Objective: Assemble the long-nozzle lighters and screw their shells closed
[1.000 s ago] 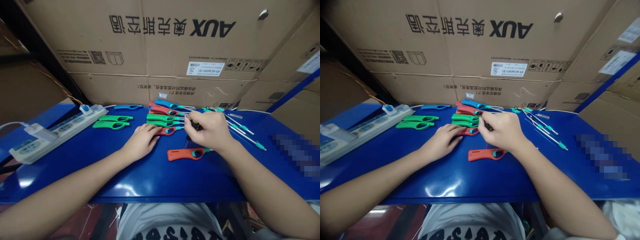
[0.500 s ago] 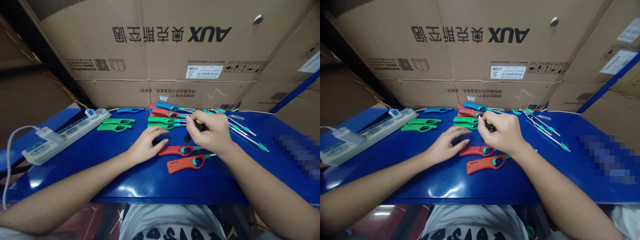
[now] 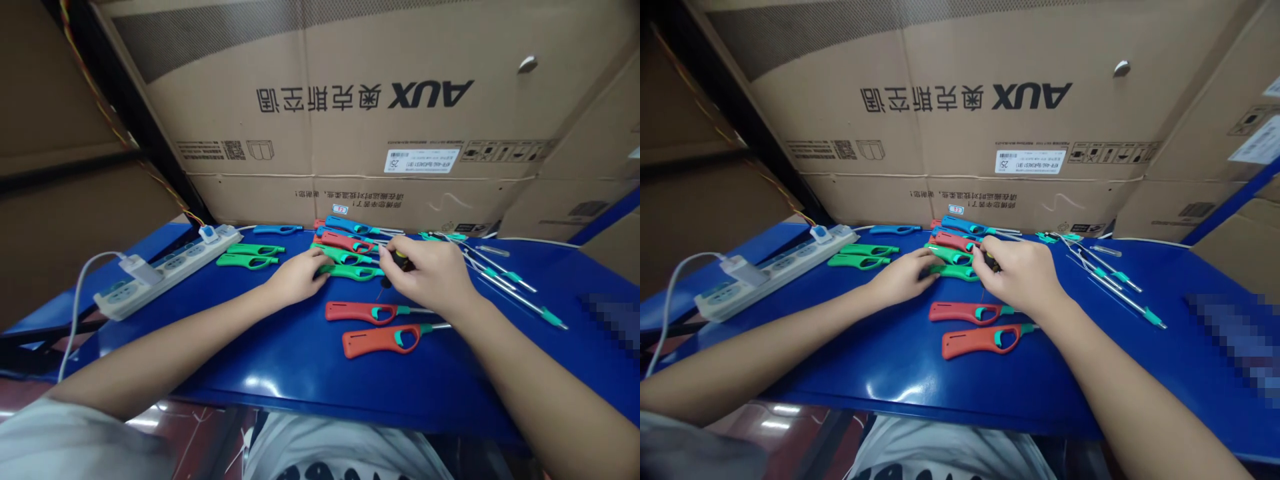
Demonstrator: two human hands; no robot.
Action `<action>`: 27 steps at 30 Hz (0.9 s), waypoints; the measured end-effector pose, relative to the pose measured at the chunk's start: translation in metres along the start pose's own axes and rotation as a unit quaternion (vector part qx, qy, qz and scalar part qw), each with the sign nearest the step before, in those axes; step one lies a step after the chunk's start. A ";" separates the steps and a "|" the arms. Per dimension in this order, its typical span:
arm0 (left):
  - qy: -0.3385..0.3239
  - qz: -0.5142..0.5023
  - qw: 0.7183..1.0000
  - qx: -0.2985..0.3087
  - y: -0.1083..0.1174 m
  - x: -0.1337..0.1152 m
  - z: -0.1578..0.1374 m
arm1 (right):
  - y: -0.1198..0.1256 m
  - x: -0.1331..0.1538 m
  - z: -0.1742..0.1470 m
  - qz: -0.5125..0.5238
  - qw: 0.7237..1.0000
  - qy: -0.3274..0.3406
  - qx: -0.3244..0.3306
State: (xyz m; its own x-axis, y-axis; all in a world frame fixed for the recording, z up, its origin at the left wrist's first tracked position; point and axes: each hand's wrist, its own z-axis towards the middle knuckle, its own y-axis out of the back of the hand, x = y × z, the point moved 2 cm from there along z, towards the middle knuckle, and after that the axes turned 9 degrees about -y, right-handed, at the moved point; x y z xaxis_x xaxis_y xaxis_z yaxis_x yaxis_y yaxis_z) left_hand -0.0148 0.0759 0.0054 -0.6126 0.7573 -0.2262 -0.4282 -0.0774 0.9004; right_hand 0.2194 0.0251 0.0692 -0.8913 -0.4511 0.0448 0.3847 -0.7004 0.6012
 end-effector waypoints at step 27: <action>0.053 -0.141 0.985 -0.087 -0.008 0.053 0.032 | 0.004 -0.006 0.004 0.210 0.961 -0.176 0.025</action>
State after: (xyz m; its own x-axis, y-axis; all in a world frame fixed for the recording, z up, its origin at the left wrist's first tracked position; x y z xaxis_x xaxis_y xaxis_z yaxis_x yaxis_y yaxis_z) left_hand -0.0220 0.1372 -0.0017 -0.5155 0.6933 -0.5036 -0.6922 0.0095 0.7216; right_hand 0.2252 0.0265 0.0746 -0.6890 -0.4676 0.5537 0.7245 -0.4652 0.5087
